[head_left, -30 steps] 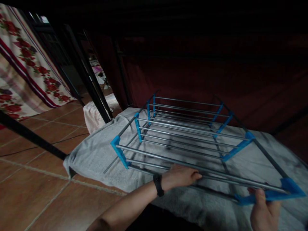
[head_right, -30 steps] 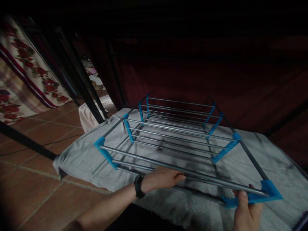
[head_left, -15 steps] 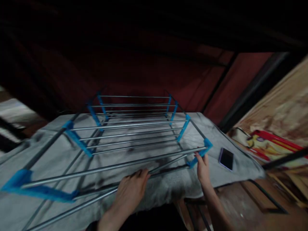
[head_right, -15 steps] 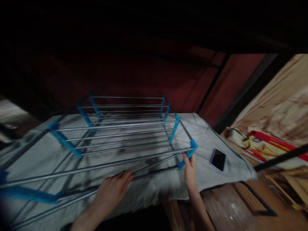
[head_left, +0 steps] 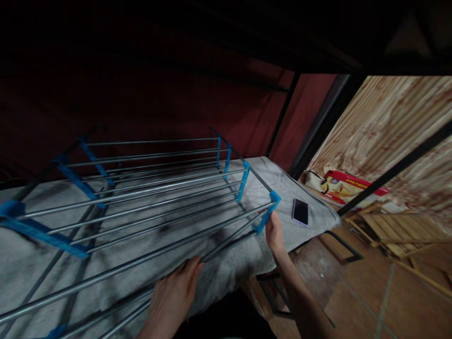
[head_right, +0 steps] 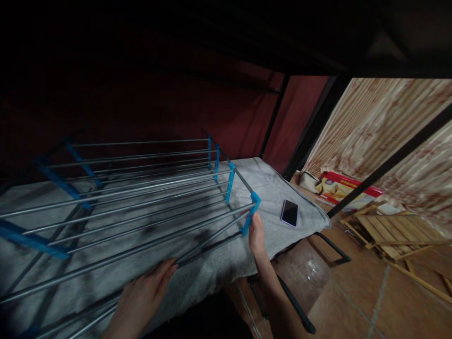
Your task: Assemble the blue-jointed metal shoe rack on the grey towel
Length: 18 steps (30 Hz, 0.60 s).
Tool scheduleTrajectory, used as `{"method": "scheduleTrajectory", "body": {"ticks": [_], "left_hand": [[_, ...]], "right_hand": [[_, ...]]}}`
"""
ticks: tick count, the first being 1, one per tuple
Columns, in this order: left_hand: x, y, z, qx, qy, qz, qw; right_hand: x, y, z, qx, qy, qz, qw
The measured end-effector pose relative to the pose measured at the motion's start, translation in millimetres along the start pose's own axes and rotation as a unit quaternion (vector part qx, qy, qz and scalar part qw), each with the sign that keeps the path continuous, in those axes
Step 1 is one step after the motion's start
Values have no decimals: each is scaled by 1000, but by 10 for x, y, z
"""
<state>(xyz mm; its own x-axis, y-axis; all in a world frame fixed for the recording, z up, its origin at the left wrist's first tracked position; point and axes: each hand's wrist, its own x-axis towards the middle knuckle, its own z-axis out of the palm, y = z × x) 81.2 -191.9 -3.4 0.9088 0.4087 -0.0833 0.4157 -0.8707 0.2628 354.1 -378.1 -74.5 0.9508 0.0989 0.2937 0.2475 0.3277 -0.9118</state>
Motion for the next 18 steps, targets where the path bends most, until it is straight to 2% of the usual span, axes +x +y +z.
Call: {"method": "scheduleTrajectory", "body": {"ticks": [3, 7, 18], "left_hand": [[19, -21, 32, -12, 0, 1, 1000], [26, -41, 55, -17, -8, 5, 1000], [36, -34, -43, -19, -21, 16, 999]], "right_hand": [[7, 9, -2, 7, 2, -3, 1000], [18, 9, 6, 8, -33, 2, 999], [-5, -46, 40, -15, -42, -2, 999]]}}
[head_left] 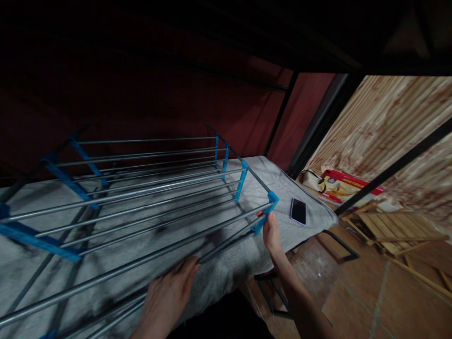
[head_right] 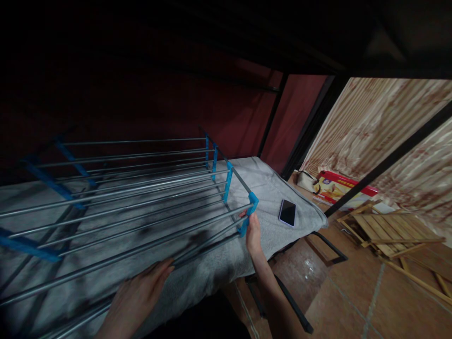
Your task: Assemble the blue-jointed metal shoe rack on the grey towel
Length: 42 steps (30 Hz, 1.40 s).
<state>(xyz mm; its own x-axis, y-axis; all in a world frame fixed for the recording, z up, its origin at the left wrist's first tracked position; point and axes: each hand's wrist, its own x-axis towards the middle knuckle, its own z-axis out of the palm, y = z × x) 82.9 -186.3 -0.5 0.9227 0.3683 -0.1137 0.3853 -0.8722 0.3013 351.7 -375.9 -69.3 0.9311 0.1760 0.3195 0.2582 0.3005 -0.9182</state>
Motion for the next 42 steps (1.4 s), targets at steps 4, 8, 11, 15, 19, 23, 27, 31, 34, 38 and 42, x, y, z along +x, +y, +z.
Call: {"method": "scheduleTrajectory", "body": {"ticks": [4, 8, 11, 15, 19, 23, 27, 31, 34, 38, 42], "left_hand": [[57, 18, -60, 3, -8, -4, 1000], [114, 59, -169, 10, -31, -18, 999], [145, 86, -249, 14, -37, -23, 999], [191, 102, -355, 10, -47, -21, 999], [202, 129, -347, 22, -37, -11, 999], [173, 165, -206, 13, -19, -20, 1000], [111, 194, -165, -5, 43, 16, 999], [-117, 221, -147, 0, 154, 52, 987], [-406, 177, -54, -3, 238, 74, 968], [-881, -160, 43, -48, 361, -2, 931], [-1286, -825, -118, -171, 540, -221, 794]], "right_hand": [[-10, 24, 1, -11, 4, 0, 1000], [-25, 56, -4, -19, 14, 9, 1000], [-39, 77, -11, -26, 20, 15, 999], [-53, 94, -14, -41, 30, 16, 999], [-29, 84, -19, -59, 39, 12, 997], [-21, 26, -29, -75, 37, 17, 996], [-207, -152, -1, -141, 72, -2, 987], [-498, -485, 25, -327, 67, -175, 926], [-605, -682, 72, -394, -1, -279, 876], [-721, -680, 400, -356, -201, -337, 848], [-1025, -615, 1065, -308, -439, -348, 769]]}}
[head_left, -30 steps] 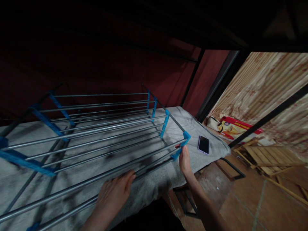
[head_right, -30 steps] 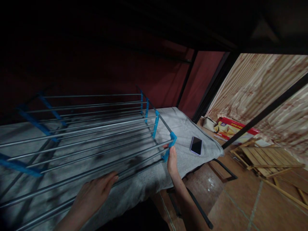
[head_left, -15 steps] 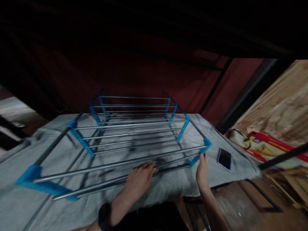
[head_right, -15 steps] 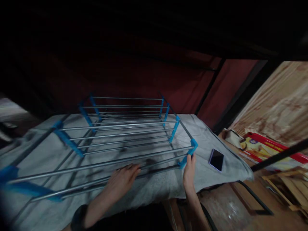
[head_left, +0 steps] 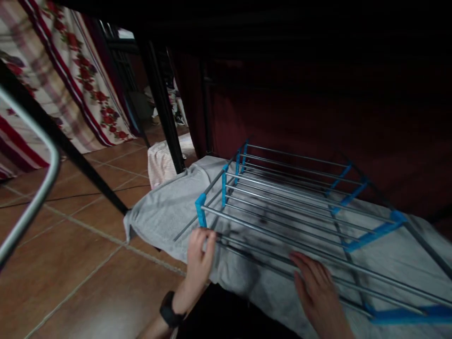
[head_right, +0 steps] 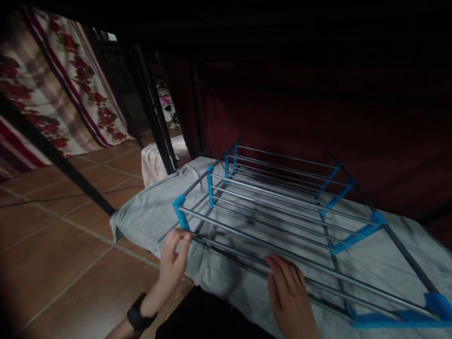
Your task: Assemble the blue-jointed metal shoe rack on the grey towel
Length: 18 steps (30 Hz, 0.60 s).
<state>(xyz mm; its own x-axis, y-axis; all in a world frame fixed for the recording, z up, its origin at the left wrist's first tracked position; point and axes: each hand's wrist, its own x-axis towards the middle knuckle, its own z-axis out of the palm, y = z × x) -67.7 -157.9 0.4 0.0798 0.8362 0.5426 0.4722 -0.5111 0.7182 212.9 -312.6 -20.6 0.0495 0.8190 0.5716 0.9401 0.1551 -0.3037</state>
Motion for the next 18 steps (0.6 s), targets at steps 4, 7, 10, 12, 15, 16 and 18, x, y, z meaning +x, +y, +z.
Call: {"method": "scheduleTrajectory", "body": {"ticks": [4, 7, 10, 12, 15, 16, 18], "left_hand": [[515, -320, -221, -113, 72, -168, 977], [750, -353, -166, -201, -14, -181, 962], [849, -331, -51, -314, -62, -183, 929], [888, -326, -6, -386, -91, -197, 896], [947, -345, 5, -443, -144, -235, 853], [965, -359, 2, -450, -159, -247, 843], [991, -393, 1, -459, -178, -262, 830]], "right_hand": [[612, -500, 433, 53, -147, -71, 985], [1086, -850, 746, 76, -259, -101, 958], [1496, -1104, 1109, 141, -312, -94, 935], [1703, -1214, 1346, 193, -332, -58, 922], [1880, -1295, 1594, 214, -348, -15, 913], [1903, -1304, 1636, 214, -351, -9, 912], [1908, -1304, 1665, 215, -363, -4, 907]]}}
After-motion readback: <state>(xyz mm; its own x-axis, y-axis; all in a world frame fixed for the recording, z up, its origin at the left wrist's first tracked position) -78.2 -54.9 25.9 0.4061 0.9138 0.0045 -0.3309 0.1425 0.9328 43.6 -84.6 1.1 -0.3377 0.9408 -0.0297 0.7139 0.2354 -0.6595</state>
